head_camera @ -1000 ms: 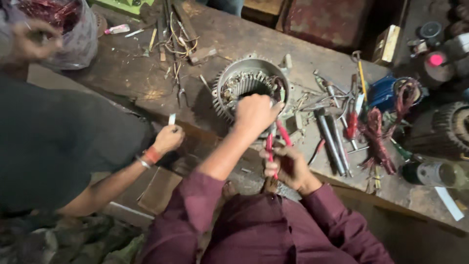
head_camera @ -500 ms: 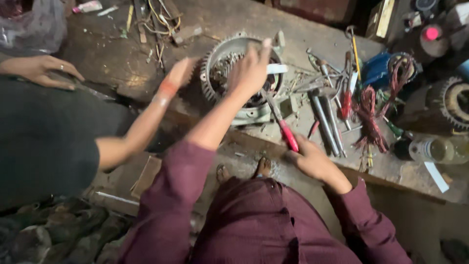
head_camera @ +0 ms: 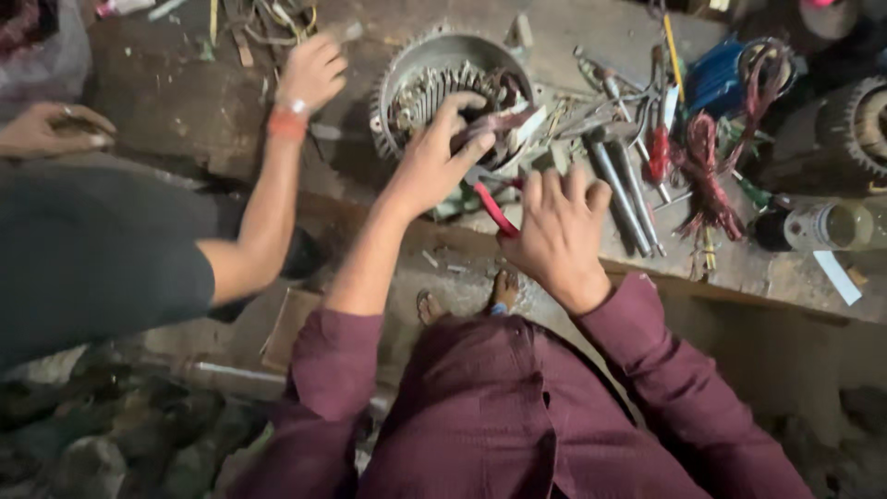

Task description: The person uses pliers to pull and cut copper wires from the slots of a motor stator. They repeatedly reach into the stator, grip wire bundles, and extract them, placing the removed copper on the workbench.

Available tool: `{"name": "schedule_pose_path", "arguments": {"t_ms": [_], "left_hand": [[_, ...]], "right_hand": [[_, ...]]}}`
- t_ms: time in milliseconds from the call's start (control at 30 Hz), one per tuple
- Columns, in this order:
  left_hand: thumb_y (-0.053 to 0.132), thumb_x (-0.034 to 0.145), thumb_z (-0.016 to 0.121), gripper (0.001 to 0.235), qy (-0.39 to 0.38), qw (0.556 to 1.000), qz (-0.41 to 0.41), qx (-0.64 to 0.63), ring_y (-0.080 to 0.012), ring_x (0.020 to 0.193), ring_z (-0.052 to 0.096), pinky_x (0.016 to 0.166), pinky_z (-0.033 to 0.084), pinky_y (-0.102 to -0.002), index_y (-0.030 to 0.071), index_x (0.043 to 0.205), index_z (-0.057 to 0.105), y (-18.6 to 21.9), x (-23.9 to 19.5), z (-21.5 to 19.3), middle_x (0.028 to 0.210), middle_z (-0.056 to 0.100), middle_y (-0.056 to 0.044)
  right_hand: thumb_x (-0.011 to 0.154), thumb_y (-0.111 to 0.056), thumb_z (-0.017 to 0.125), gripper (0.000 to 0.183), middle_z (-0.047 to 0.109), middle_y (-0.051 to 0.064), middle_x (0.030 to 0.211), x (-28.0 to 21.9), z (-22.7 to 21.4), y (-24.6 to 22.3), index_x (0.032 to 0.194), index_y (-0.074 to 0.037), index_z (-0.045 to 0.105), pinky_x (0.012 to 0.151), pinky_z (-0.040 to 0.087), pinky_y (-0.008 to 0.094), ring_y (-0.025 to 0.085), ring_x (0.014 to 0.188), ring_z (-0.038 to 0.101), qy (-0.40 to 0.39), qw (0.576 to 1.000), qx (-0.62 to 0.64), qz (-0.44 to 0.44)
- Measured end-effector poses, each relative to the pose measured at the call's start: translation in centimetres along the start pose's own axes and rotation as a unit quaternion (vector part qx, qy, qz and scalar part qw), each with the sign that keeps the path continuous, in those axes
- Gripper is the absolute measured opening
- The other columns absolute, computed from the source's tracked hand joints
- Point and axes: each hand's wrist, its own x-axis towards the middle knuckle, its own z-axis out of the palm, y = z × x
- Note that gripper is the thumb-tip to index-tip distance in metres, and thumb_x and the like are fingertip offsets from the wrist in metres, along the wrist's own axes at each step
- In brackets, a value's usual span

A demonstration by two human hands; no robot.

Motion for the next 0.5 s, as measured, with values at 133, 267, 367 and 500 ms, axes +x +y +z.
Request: {"name": "schedule_pose_path", "arguments": {"t_ms": [133,267,367,500], "left_hand": [[0.039,0.105,0.062,0.031,0.004,0.993,-0.111,0.049,-0.0361,0.087,0.075,0.074,0.056,-0.048,0.017,0.127,0.055,0.7,-0.2,1.7,0.090,0.074,-0.015],[0.038,0.104,0.064,0.029,0.016,0.983,-0.020,0.184,-0.0351,0.071,0.072,0.068,0.053,-0.049,0.017,0.122,0.058,1.7,1.3,3.8,0.072,0.071,-0.012],[0.034,0.098,0.068,0.032,0.066,0.958,0.072,0.271,-0.0374,0.064,0.069,0.066,0.053,-0.048,0.014,0.123,0.062,1.7,1.3,5.7,0.066,0.068,-0.014],[0.021,0.097,0.064,0.034,0.067,0.951,0.130,0.272,-0.0353,0.067,0.070,0.069,0.055,-0.046,0.009,0.129,0.060,0.7,0.2,6.6,0.077,0.070,-0.015]], "right_hand": [[0.062,-0.041,0.087,0.065,0.063,0.015,0.096,-1.8,3.1,0.9,0.109,-0.005,0.061,0.075,0.048,0.052,0.036,0.090,0.062,-0.026,0.994,0.083,0.070],[0.071,-0.027,0.083,0.059,0.064,0.016,0.101,-3.1,8.7,0.2,0.121,-0.007,0.059,0.066,0.051,0.049,0.039,0.085,0.065,0.041,0.967,0.222,0.118],[0.075,-0.025,0.082,0.054,0.065,0.014,0.096,-3.4,13.0,-0.8,0.121,-0.008,0.059,0.069,0.053,0.047,0.036,0.084,0.066,0.084,0.941,0.293,0.145],[0.075,-0.023,0.082,0.059,0.064,0.015,0.098,-4.7,15.0,-0.9,0.124,-0.004,0.056,0.072,0.053,0.046,0.035,0.083,0.066,0.132,0.923,0.331,0.147]]}}
